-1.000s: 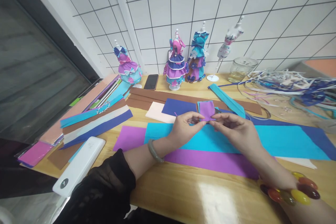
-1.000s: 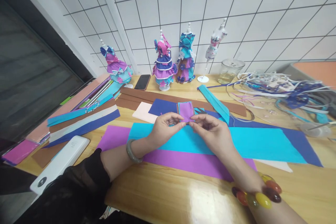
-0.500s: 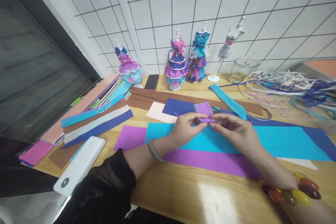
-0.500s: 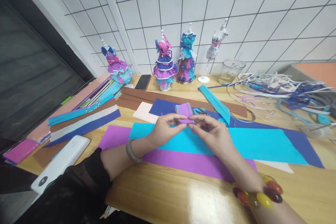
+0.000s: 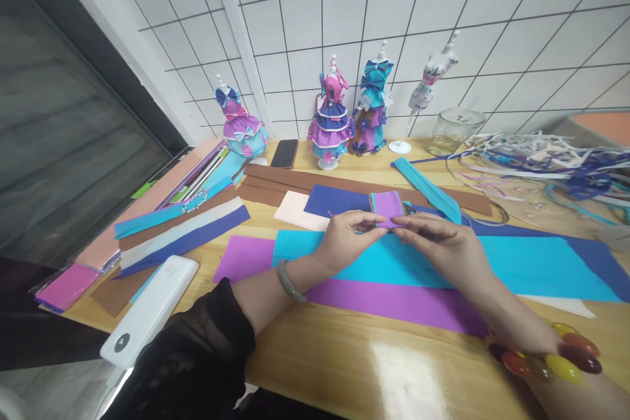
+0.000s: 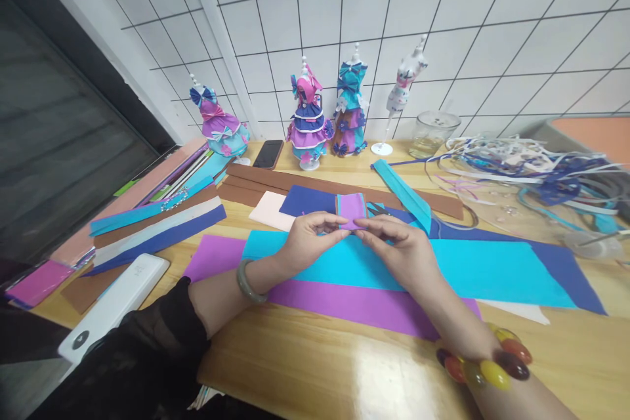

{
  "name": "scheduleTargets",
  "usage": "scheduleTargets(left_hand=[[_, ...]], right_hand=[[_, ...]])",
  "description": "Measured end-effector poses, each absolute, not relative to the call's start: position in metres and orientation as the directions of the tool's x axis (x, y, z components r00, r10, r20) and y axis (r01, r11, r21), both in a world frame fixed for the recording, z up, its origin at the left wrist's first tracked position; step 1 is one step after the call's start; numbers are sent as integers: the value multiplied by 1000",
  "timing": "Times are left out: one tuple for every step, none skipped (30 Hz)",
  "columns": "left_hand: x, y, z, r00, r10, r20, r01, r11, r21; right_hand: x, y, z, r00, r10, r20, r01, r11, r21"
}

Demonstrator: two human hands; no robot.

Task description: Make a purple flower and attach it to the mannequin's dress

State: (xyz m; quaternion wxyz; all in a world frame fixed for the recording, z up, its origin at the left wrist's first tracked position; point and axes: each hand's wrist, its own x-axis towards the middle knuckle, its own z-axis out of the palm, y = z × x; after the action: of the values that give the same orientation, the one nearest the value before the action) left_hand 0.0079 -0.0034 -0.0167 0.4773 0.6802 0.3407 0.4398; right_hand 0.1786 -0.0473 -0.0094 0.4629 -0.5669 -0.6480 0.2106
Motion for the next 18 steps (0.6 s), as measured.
scheduleTargets(left_hand=[[8, -4, -16, 381, 883, 274, 43, -313, 949], [7, -4, -16, 382, 881, 278, 43, -318, 947], [7, -4, -16, 382, 879, 285, 44, -325, 945], [7, -4, -16, 383, 875, 294, 46, -336, 941], [7, -4, -17, 384, 872, 305, 49, -349, 936], [7, -4, -17, 384, 868, 315, 53, -361, 931], [7, -3, -18, 383, 865, 323, 57, -372, 927], [7, -3, -18, 383, 863, 329, 63, -380, 923], [7, -3, -19, 383, 861, 335, 70, -389, 919], [6, -2, -19, 384, 858, 340, 77, -397, 915], [6, -2, -19, 386, 856, 345, 84, -405, 910], [6, -1, -20, 389, 851, 353, 90, -416, 905], [6, -1, -20, 392, 845, 363, 95, -430, 898], [6, 0, -20, 396, 837, 377, 100, -447, 889], [6, 0, -20, 398, 828, 395, 104, -469, 877], [6, 0, -21, 399, 816, 417, 108, -494, 863], [5, 1, -21, 400, 804, 440, 113, -520, 847], [5, 1, -21, 402, 791, 462, 116, -544, 831]], right_hand=[[179, -47, -10, 70, 922, 380, 555, 281, -783], [179, -47, -10, 63, 915, 399, 569, 296, -767], [179, -47, -11, 52, 906, 420, 578, 316, -752], [179, -47, -11, 36, 898, 439, 584, 338, -738], [179, -47, -12, 21, 888, 459, 588, 360, -724], [180, -47, -12, 7, 879, 478, 589, 382, -712], [180, -46, -12, -7, 869, 494, 590, 402, -700], [180, -46, -12, -18, 862, 507, 591, 418, -689], [180, -46, -11, -28, 855, 517, 595, 430, -679], [180, -46, -11, -35, 850, 525, 599, 439, -670], [180, -46, -11, -44, 846, 531, 605, 445, -660], [180, -46, -10, -50, 843, 535, 611, 450, -651], [180, -46, -10, -56, 840, 540, 615, 455, -644], [180, -46, -10, -62, 837, 544, 618, 460, -638], [180, -46, -10, -66, 834, 548, 620, 465, -632], [180, -46, -10, -68, 832, 551, 622, 467, -629], [180, -46, -11, -68, 832, 551, 624, 467, -627], [181, -46, -11, -67, 834, 548, 625, 463, -628]])
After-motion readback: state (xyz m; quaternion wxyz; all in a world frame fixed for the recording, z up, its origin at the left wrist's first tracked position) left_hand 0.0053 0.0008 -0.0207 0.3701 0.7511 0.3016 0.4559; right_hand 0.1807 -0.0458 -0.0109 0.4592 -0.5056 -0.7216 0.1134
